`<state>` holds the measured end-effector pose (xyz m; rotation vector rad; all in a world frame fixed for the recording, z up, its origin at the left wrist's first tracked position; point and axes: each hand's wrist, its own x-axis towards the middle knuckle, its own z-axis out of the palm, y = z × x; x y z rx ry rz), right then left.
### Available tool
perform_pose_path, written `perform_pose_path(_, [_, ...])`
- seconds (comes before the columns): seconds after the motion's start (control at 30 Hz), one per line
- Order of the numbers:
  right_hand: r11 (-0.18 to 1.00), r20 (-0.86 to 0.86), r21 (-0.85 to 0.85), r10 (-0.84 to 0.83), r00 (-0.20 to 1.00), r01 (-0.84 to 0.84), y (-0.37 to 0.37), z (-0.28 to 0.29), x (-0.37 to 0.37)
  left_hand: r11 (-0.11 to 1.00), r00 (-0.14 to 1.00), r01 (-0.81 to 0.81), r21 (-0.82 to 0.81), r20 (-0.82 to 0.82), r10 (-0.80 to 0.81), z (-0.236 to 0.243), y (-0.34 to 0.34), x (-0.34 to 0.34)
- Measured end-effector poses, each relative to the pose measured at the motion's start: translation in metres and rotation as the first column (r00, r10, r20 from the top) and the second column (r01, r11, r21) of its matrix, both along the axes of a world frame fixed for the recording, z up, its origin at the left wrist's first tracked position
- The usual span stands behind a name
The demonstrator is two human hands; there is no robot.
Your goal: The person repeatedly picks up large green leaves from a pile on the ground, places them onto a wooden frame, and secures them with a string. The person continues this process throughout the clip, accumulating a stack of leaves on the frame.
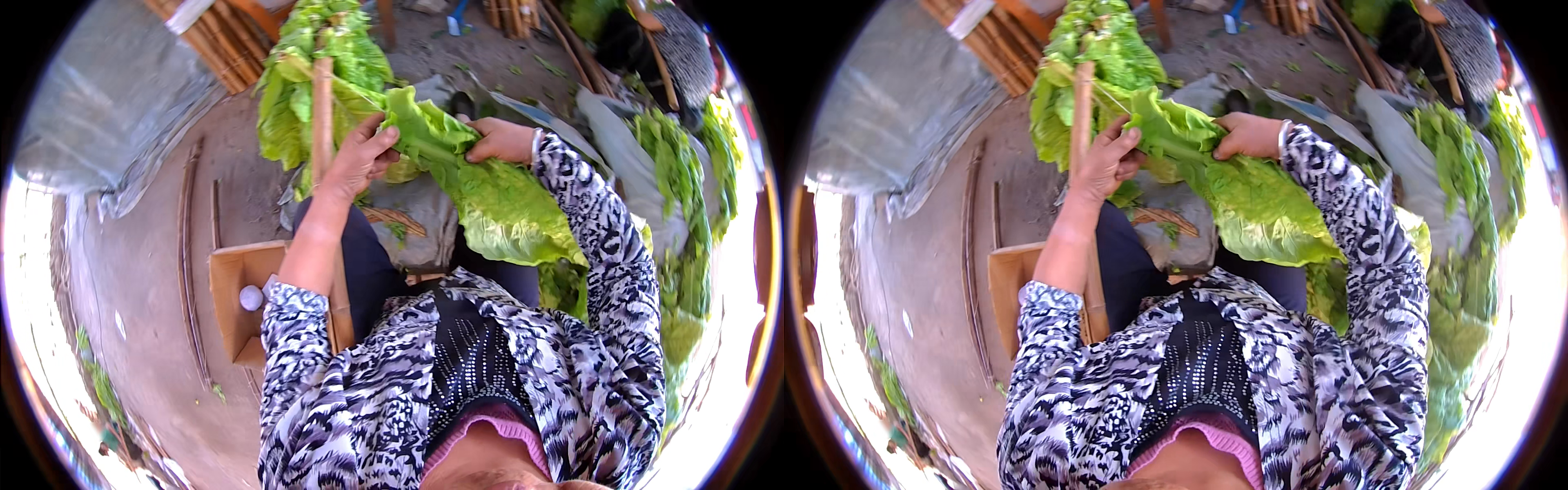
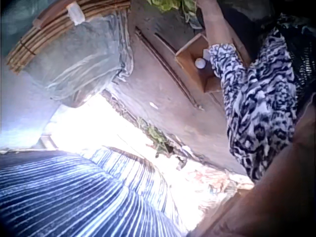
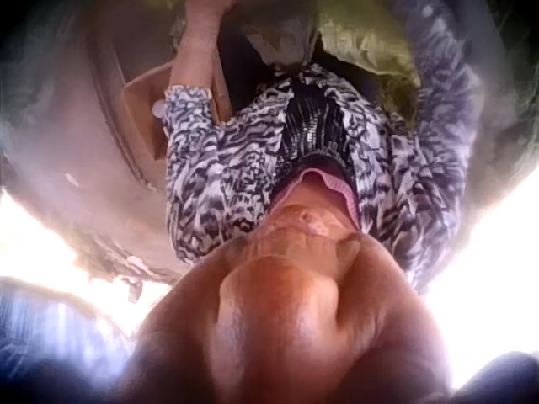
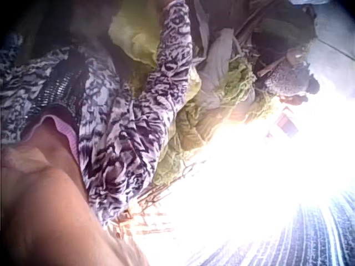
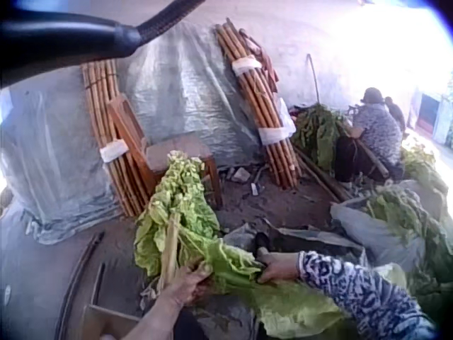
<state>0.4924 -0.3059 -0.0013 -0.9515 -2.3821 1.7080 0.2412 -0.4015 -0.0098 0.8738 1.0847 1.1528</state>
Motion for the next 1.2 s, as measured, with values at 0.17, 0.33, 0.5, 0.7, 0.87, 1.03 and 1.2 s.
perform_pose_path(0.17, [0.738, 0.268, 0.675, -0.249, 0.931, 0.003, -0.042, 0.014, -0.06, 0.946, 0.965, -0.261, -0.193, -0.081, 0.249, -0.008, -0.013, -0.007])
perform_pose_path(0.33, [0.57, 0.376, 0.809, -0.31, 0.873, -0.147, -0.058, 0.008, -0.071, 0.964, 0.968, -0.087, -0.252, 0.206, 0.142, 0.004, -0.006, -0.003])
perform_pose_path(0.5, [0.724, 0.376, 0.653, -0.053, 0.925, -0.223, -0.062, 0.034, -0.058, 0.995, 0.996, -0.076, -0.072, -0.048, 0.072, 0.013, -0.015, 0.003])
perform_pose_path(0.7, [0.911, 0.302, 0.129, 0.34, 0.891, -0.391, -0.004, 0.042, -0.027, 0.983, 0.926, -0.048, 0.176, -0.362, 0.11, 0.024, -0.031, 0.0])
perform_pose_path(0.87, [0.521, 0.28, 0.844, -0.221, 0.934, -0.129, 0.061, 0.106, -0.063, 0.957, 0.734, 0.119, 0.264, -0.672, 0.095, 0.059, -0.022, 0.01])
perform_pose_path(1.03, [0.239, 0.365, 0.917, -0.184, 0.913, -0.318, 0.093, 0.061, -0.193, 0.841, 0.461, 0.195, 0.505, -0.804, 0.376, 0.075, 0.042, 0.014])
perform_pose_path(1.2, [0.581, 0.02, 0.813, 0.015, 1.0, -0.025, 0.136, 0.001, -0.187, 0.834, 0.316, -0.249, 0.492, -0.773, 0.55, 0.049, 0.118, -0.139])
